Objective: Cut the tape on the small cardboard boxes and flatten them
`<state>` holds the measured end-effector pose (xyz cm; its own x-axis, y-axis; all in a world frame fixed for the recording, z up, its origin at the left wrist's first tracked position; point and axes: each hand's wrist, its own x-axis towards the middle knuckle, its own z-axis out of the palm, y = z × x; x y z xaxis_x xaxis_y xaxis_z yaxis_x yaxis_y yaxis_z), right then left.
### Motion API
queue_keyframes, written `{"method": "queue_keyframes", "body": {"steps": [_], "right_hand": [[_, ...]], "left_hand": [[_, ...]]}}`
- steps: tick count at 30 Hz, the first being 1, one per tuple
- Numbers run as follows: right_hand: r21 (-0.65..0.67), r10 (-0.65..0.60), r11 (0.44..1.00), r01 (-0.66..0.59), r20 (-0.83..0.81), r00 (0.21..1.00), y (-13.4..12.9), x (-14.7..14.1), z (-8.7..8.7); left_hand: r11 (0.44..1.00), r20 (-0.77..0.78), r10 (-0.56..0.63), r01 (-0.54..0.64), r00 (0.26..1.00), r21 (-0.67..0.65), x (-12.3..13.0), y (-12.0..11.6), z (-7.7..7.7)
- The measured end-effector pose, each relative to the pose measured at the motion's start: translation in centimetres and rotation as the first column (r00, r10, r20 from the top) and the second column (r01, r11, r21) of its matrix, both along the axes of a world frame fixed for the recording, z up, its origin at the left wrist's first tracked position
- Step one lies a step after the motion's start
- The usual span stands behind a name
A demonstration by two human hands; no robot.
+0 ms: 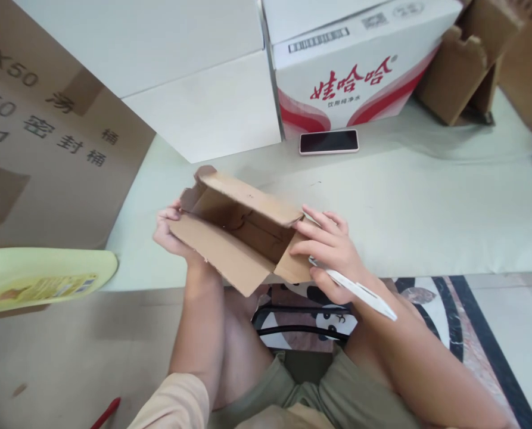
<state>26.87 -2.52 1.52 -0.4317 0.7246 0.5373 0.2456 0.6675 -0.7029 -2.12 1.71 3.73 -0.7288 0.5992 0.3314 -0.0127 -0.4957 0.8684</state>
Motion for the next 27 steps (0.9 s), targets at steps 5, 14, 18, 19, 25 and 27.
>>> {"method": "queue_keyframes", "body": {"steps": [5, 14, 18, 19, 25, 27], "right_hand": [[-0.174, -0.008, 0.985, -0.008, -0.089, 0.996, 0.1, 0.2, 0.6], [-0.388, -0.199, 0.920, -0.056, -0.585, 0.786, -1.8, -1.9, 2.6], [-0.369, -0.158, 0.923, -0.111, -0.626, 0.764, -1.8, -1.7, 2.6], [-0.368, -0.150, 0.923, -0.115, -0.617, 0.773, -1.6, -1.4, 2.6], [-0.416, -0.240, 0.906, -0.073, -0.649, 0.722, -0.3, -0.7, 2.1], [-0.429, -0.301, 0.903, 0.023, -0.595, 0.745, -0.3, -1.0, 1.7]], "left_hand": [[0.998, -0.060, -0.069, 0.069, 0.996, 0.004, -0.3, -0.2, -0.1], [0.965, -0.157, -0.236, 0.250, 0.959, 0.076, 0.2, -0.9, 0.1], [0.946, -0.193, -0.292, 0.312, 0.937, 0.084, 0.8, -1.2, 0.3], [0.951, -0.194, -0.283, 0.301, 0.939, 0.070, 0.9, -1.1, 0.3], [0.990, -0.248, -0.137, 0.123, 0.959, -0.071, 1.0, -0.7, -0.4], [0.988, -0.254, -0.138, 0.116, 0.957, -0.101, 1.0, -0.5, -0.7]]}}
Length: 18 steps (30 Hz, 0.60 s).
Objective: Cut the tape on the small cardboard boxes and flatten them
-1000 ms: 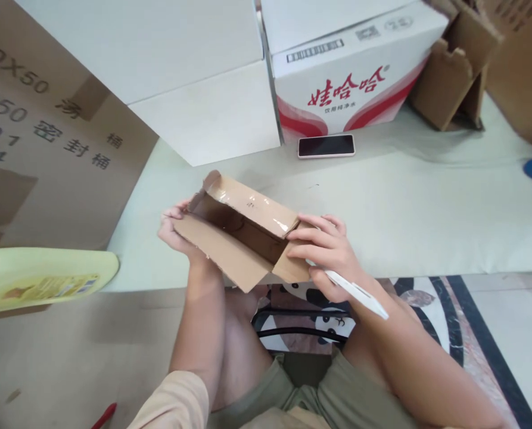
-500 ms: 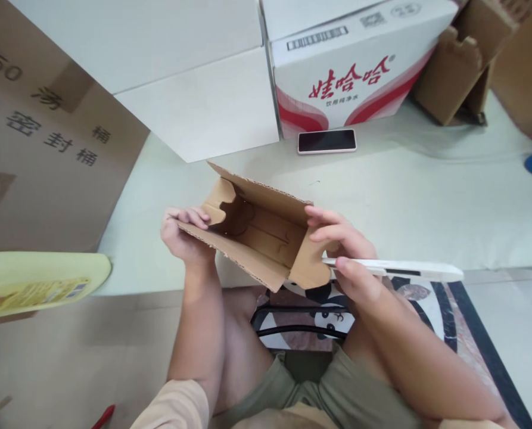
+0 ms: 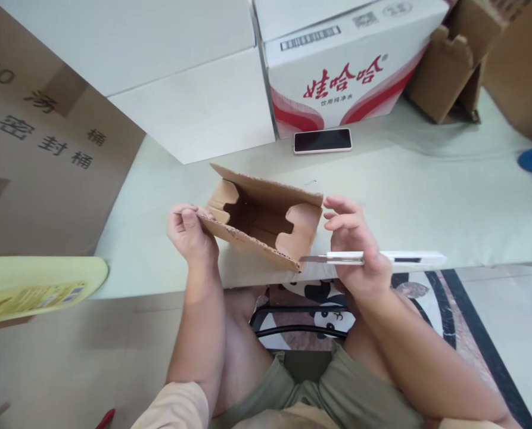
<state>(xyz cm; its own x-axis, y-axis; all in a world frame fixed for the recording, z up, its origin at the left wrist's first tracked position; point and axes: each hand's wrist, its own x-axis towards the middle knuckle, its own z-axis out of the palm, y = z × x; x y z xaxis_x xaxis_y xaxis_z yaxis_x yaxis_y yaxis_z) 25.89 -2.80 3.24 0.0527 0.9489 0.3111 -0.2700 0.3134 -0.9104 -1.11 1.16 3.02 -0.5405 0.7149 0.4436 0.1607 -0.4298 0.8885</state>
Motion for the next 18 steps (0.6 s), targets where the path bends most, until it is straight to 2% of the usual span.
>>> {"method": "queue_keyframes", "body": {"steps": [1, 3, 5, 7, 9, 11, 13, 14, 16, 18], "right_hand": [[0.004, -0.002, 1.000, 0.001, 0.012, 1.000, 0.0, -0.2, -0.2], [0.032, 0.075, 0.997, -0.075, -0.010, 0.997, 0.0, -0.4, -0.5], [0.067, 0.172, 0.983, -0.170, -0.031, 0.985, 0.1, -0.6, -0.7], [0.077, 0.208, 0.976, -0.204, -0.042, 0.977, 0.3, -0.6, -0.7], [0.042, 0.207, 0.978, -0.205, -0.039, 0.978, 0.5, -0.6, -0.5], [-0.017, 0.203, 0.979, -0.203, -0.033, 0.979, 0.8, -0.4, -0.4], [-0.082, 0.202, 0.975, -0.206, -0.055, 0.978, 1.1, 0.0, -0.6], [-0.108, 0.192, 0.974, -0.200, -0.084, 0.978, 1.3, 0.3, -0.8], [-0.153, 0.148, 0.973, -0.171, -0.149, 0.978, 1.8, 1.1, -1.8], [-0.206, 0.105, 0.969, -0.139, -0.169, 0.980, 2.3, 1.5, -3.0]], "left_hand": [[1.000, -0.016, 0.009, -0.009, 1.000, -0.014, 0.0, 0.0, -0.2], [0.999, -0.069, 0.038, -0.040, 0.997, -0.031, -0.1, 0.1, -0.4], [0.998, -0.135, 0.058, -0.060, 0.989, -0.012, -0.2, 0.2, -0.5], [0.999, -0.228, 0.045, -0.042, 0.973, 0.019, -0.5, 0.1, -0.3], [0.999, -0.380, -0.035, 0.038, 0.924, 0.000, -0.9, 0.0, 0.1], [0.985, -0.524, -0.171, 0.147, 0.834, -0.088, -1.4, -0.1, 0.8], [0.957, -0.585, -0.291, 0.225, 0.757, -0.184, -1.9, -0.2, 1.3], [0.947, -0.587, -0.321, 0.238, 0.743, -0.217, -2.2, -0.2, 1.4], [0.948, -0.560, -0.312, 0.209, 0.767, -0.242, -2.9, -0.2, 1.3], [0.964, -0.500, -0.239, 0.140, 0.833, -0.228, -3.9, -0.2, 0.6]]}}
